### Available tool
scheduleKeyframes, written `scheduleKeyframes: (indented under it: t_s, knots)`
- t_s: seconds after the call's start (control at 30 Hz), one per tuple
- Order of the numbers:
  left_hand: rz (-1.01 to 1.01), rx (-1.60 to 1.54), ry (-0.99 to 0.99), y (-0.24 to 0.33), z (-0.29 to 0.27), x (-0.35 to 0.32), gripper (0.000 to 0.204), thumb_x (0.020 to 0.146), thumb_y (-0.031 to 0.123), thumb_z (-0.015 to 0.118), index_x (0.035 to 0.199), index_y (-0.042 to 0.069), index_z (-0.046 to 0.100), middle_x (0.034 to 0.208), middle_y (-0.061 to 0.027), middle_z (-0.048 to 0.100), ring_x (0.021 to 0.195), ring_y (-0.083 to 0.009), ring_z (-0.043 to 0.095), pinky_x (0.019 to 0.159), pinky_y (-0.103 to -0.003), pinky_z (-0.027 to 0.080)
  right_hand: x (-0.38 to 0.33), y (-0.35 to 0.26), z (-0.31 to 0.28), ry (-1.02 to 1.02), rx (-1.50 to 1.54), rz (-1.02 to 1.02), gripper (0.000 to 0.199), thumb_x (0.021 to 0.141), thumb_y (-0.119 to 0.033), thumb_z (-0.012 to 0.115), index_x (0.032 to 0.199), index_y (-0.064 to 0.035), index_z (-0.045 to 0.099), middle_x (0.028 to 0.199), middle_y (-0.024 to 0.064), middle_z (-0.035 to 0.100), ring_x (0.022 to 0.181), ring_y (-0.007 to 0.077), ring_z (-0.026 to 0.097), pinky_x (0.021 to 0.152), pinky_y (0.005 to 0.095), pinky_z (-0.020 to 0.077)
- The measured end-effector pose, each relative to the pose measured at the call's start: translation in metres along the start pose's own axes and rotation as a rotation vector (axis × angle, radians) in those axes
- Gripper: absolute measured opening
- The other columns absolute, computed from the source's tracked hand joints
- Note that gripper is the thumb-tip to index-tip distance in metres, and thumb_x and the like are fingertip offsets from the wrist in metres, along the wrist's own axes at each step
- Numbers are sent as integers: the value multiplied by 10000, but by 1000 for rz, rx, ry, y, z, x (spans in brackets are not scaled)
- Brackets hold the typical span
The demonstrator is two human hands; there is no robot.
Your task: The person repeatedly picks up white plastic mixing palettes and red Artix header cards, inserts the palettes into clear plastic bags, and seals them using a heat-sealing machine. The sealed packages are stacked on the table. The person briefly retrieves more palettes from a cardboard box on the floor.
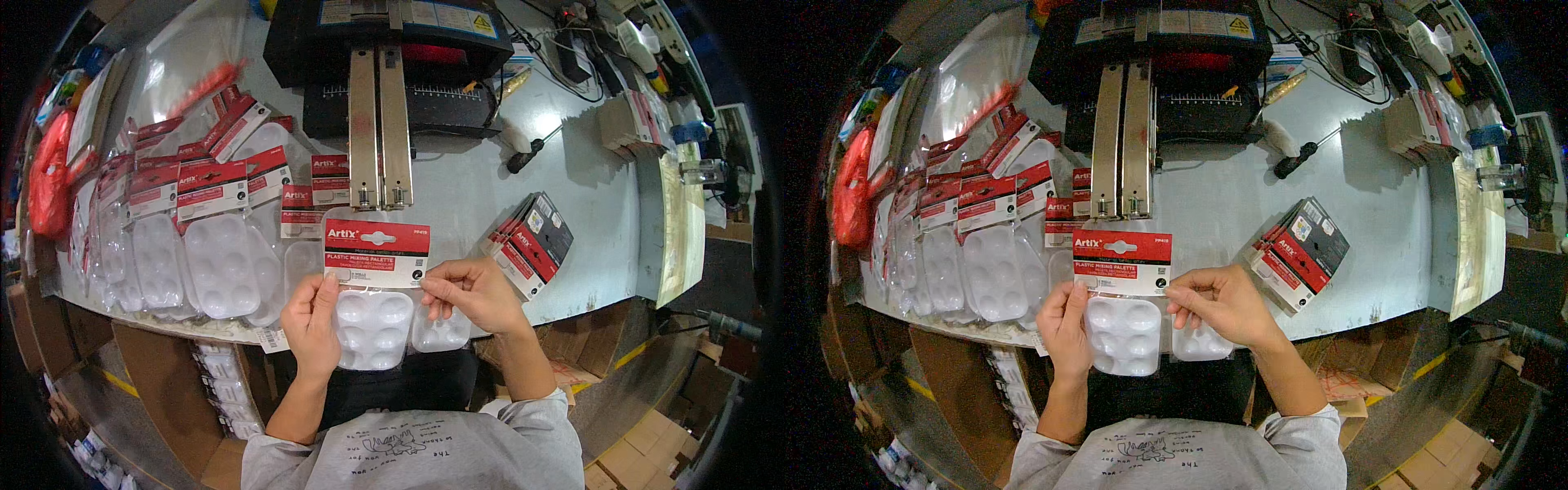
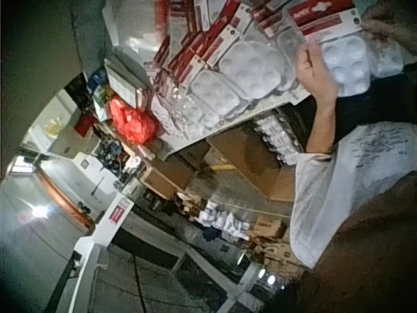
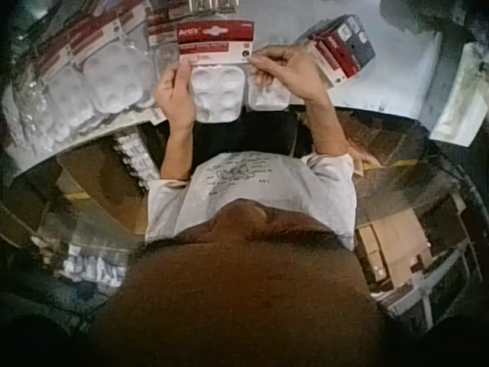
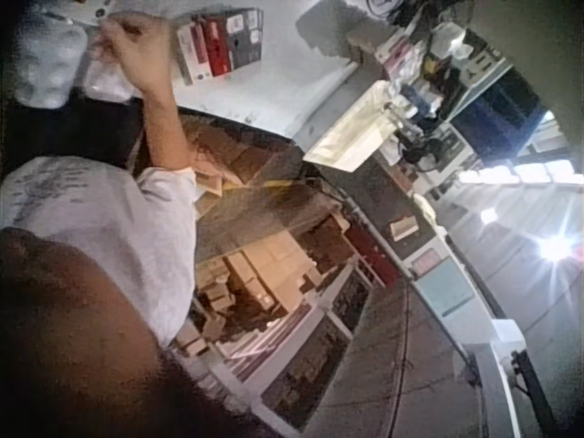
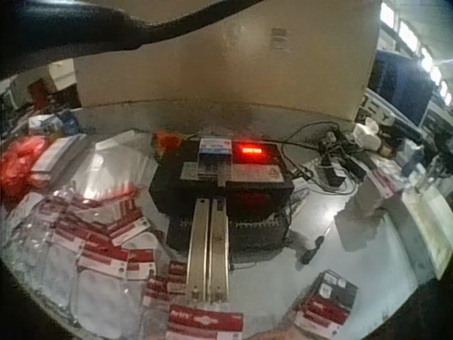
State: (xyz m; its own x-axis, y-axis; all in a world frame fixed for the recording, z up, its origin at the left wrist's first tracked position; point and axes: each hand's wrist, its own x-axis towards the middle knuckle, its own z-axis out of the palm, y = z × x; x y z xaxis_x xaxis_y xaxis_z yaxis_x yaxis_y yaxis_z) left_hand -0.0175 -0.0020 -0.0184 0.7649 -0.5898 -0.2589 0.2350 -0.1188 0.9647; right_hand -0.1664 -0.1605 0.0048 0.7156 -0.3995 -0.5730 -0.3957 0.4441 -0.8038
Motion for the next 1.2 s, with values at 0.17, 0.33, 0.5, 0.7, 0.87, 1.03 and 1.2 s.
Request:
scheduleKeyframes:
  t_s: [0.17,0.33,0.5,0.7,0.87,1.03,1.2]
  knots:
    - [1,384,-53,7,3,11,277,966,222,438,837,-10,516,685,-71,494,661,-132,449,627,-283,392,9,0,10,28,156,-29,145,878,-120,577,865,22,605,703,49,621,578,97,588,499,200,428]
    - [177,455,41,5,26,53,303,978,259,386,847,-2,467,695,-115,478,644,-199,439,644,-341,394,53,-4,17,205,266,-209,115,887,-111,549,826,-17,577,700,35,591,562,91,522,541,210,398]
    - [148,445,19,-12,27,66,287,974,258,386,860,5,457,756,-155,552,684,-306,514,645,-370,398,64,1,15,277,221,-168,124,899,-127,545,868,-13,583,707,36,592,588,87,532,550,211,411]
    - [211,641,-95,-10,1,61,275,959,255,421,902,-2,500,804,-122,587,752,-245,559,671,-366,417,38,-9,1,409,-105,-238,206,926,-138,498,791,-10,586,651,32,577,547,94,535,530,219,432]
    - [108,769,195,63,-63,83,277,919,255,490,1037,12,550,966,-163,570,907,-290,549,805,-377,424,-21,0,-73,797,-510,-620,222,874,-185,559,945,25,569,863,134,624,771,203,591,711,286,448]
    - [756,1229,415,46,-10,58,353,847,325,586,1006,11,561,1075,-194,474,1032,-329,459,857,-432,381,-34,26,-96,793,-1193,-375,828,699,-362,748,1325,-8,338,1379,184,383,1295,301,349,992,410,271]
    - [480,975,-168,-29,67,10,242,739,178,695,856,20,555,1058,-148,422,963,-323,447,811,-411,389,-29,21,-90,777,-1192,-266,1087,554,-492,794,1386,-30,270,1455,166,284,1357,306,247,1005,445,217]
